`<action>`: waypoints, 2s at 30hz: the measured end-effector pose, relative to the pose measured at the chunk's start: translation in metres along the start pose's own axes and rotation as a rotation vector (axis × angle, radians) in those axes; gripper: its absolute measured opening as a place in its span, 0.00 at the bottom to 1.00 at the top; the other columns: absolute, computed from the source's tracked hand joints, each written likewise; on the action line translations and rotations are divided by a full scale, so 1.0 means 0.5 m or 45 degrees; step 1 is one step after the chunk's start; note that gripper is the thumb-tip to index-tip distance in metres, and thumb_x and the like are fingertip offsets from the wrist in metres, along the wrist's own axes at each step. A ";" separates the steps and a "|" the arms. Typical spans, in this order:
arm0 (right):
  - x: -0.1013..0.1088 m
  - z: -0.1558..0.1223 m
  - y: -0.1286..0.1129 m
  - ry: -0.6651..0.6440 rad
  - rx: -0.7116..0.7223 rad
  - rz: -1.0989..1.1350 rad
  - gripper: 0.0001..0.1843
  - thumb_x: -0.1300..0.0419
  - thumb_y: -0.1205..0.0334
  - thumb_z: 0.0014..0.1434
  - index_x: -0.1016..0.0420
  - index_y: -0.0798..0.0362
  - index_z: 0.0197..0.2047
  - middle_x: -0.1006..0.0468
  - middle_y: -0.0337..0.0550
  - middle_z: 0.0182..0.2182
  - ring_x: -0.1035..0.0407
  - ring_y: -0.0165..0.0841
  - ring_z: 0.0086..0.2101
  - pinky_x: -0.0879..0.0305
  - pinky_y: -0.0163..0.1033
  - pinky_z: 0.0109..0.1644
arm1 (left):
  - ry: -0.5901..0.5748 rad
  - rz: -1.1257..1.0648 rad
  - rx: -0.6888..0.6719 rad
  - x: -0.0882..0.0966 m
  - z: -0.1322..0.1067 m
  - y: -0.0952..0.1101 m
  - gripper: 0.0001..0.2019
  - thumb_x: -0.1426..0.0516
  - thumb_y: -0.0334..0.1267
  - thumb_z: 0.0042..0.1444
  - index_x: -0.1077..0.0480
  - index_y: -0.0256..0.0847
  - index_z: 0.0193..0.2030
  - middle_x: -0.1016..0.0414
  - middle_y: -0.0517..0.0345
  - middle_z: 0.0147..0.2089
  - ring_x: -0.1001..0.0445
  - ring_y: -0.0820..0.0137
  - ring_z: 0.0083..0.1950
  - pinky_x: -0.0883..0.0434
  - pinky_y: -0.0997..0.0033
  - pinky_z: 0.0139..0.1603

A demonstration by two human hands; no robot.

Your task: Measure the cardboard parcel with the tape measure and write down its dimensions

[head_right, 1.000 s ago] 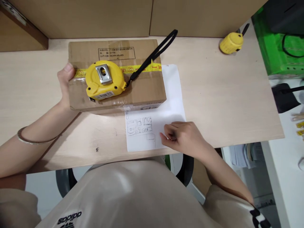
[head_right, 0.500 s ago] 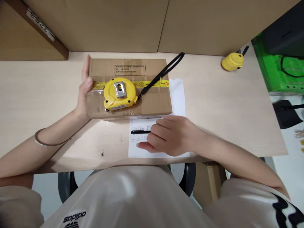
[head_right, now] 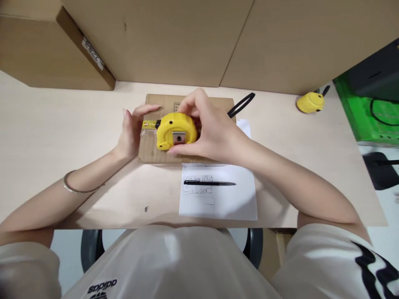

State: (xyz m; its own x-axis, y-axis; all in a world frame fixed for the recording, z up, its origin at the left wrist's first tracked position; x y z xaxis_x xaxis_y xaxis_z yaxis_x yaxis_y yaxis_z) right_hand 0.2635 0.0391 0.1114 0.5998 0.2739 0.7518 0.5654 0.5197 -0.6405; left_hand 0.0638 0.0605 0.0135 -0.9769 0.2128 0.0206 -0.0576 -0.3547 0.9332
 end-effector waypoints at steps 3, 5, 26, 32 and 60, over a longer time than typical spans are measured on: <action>-0.003 0.029 -0.029 0.034 0.057 -0.008 0.37 0.28 0.49 0.53 0.39 0.54 0.59 0.24 0.46 0.49 0.25 0.35 0.45 0.30 0.39 0.48 | -0.024 -0.052 0.050 -0.003 0.005 -0.005 0.35 0.66 0.67 0.67 0.26 0.51 0.55 0.29 0.59 0.64 0.30 0.56 0.68 0.28 0.52 0.67; -0.010 0.055 -0.051 0.004 0.141 -0.153 0.32 0.32 0.50 0.59 0.38 0.51 0.60 0.26 0.44 0.53 0.27 0.36 0.51 0.32 0.41 0.53 | -0.051 -0.107 0.062 -0.001 0.007 -0.013 0.36 0.65 0.69 0.65 0.27 0.51 0.55 0.29 0.59 0.65 0.33 0.55 0.71 0.29 0.52 0.68; 0.184 -0.154 0.185 0.141 -0.114 -0.188 0.23 0.31 0.52 0.58 0.29 0.46 0.54 0.22 0.46 0.46 0.26 0.33 0.41 0.28 0.37 0.40 | -0.118 0.256 -0.081 0.037 0.005 -0.004 0.18 0.47 0.54 0.67 0.27 0.56 0.58 0.30 0.57 0.64 0.35 0.56 0.70 0.42 0.46 0.76; 0.191 -0.152 0.159 0.073 -0.073 -0.280 0.20 0.34 0.50 0.61 0.29 0.46 0.53 0.23 0.43 0.43 0.28 0.30 0.37 0.34 0.35 0.34 | -0.096 0.243 -0.078 0.041 0.009 -0.006 0.17 0.45 0.53 0.66 0.26 0.57 0.57 0.29 0.59 0.63 0.34 0.57 0.69 0.42 0.47 0.76; 0.092 -0.067 -0.030 -0.651 0.315 -0.126 0.13 0.45 0.70 0.58 0.26 0.47 0.43 0.24 0.40 0.42 0.30 0.31 0.40 0.34 0.36 0.41 | -0.522 1.291 -0.897 -0.170 -0.119 0.220 0.15 0.45 0.48 0.64 0.31 0.37 0.45 0.20 0.36 0.53 0.21 0.51 0.56 0.19 0.55 0.50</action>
State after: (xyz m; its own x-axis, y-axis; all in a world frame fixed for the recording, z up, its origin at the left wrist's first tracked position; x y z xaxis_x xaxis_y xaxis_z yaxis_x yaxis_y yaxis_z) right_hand 0.3015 0.0168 0.1503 0.1661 0.5384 0.8261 0.4190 0.7198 -0.5534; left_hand 0.1285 -0.0511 0.0930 -0.5225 -0.2137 0.8254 0.4475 -0.8928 0.0521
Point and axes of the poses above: each hand's wrist, its own z-axis towards the middle knuckle, its own x-axis out of the back of the hand, y = z × x, the point moved 5 cm from there along z, towards the middle knuckle
